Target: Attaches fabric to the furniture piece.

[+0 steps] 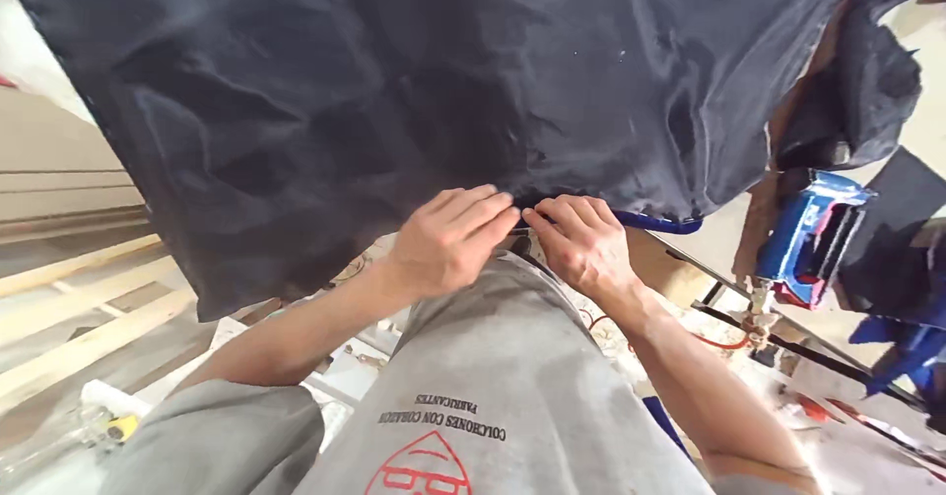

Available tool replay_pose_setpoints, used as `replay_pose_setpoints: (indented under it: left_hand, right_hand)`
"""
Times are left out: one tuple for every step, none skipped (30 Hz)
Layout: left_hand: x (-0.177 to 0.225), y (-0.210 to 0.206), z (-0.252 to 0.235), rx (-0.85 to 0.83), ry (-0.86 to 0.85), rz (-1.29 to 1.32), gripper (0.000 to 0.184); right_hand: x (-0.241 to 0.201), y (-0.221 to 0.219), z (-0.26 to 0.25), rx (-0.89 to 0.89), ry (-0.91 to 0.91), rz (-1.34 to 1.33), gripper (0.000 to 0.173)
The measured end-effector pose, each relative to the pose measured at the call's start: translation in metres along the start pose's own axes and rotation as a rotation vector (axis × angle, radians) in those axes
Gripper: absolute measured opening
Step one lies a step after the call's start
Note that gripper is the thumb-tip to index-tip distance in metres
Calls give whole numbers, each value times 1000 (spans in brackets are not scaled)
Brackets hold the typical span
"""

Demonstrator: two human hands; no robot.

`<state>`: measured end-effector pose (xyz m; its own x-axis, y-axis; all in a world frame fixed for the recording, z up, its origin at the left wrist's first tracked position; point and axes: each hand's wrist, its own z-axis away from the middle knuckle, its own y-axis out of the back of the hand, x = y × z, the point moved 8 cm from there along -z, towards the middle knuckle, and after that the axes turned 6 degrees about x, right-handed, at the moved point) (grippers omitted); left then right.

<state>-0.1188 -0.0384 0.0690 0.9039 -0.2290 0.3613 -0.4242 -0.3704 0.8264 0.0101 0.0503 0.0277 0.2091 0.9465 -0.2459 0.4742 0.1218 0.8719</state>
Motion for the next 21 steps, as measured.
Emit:
replay_pose_setpoints:
  left_hand:
    - [7, -13, -5, -38, 36, 24, 37]
    - [13, -29, -7, -96, 71, 46, 45]
    - [16, -46, -5, -152, 101, 53, 51]
    - [18, -60, 0, -195, 123, 46, 55]
    - [17, -70, 5, -217, 134, 28, 57]
    - [16, -76, 10, -220, 135, 0, 55]
    - [16, -80, 14, -207, 136, -23, 54]
    - [16, -82, 18, -187, 139, -42, 53]
    - [17, -82, 21, -176, 142, -55, 52]
    - [17, -83, 22, -167, 137, -68, 51]
    - [17, -83, 23, -159, 125, -84, 51]
    - [16, -83, 23, -150, 112, -98, 50]
    - [16, -83, 23, -145, 106, -107, 50]
    - [15, -83, 23, -143, 107, -109, 50]
    - [15, -82, 23, -140, 114, -104, 50]
    - [15, -82, 23, -140, 123, -94, 50]
    - [14, -81, 22, -135, 132, -81, 51]
    - [14, -80, 22, -129, 137, -76, 51]
    - [14, -80, 22, -127, 143, -77, 51]
    - [15, -81, 22, -125, 149, -79, 51]
    - [15, -81, 23, -123, 154, -80, 50]
  right_hand:
    - [-2, 1, 2, 17, -3, -1, 20]
    - [-4, 2, 4, 31, -10, -3, 18]
    - [-4, 5, 7, 29, -30, -5, 17]
    - [-3, 12, 12, 18, -72, -14, 18]
    - [3, 24, 18, 22, -146, -19, 18]
    - [12, 41, 25, 47, -241, -15, 21]
    - [24, 59, 34, 80, -327, 12, 21]
    - [37, 74, 42, 105, -385, 48, 20]
    - [48, 84, 48, 106, -408, 73, 20]
    - [58, 87, 49, 85, -401, 87, 20]
    - [65, 86, 46, 44, -369, 85, 21]
    - [69, 80, 40, -7, -319, 71, 22]
    - [73, 73, 33, -65, -265, 48, 23]
    - [75, 65, 26, -130, -216, 29, 24]
    - [77, 58, 19, -194, -167, 17, 25]
    - [79, 52, 14, -251, -122, 16, 25]
    - [80, 49, 11, -293, -85, 25, 26]
    - [81, 47, 8, -317, -52, 40, 25]
    - [81, 47, 7, -322, -20, 56, 25]
    - [80, 47, 7, -306, 13, 70, 23]
    - [79, 47, 8, -276, 45, 73, 22]
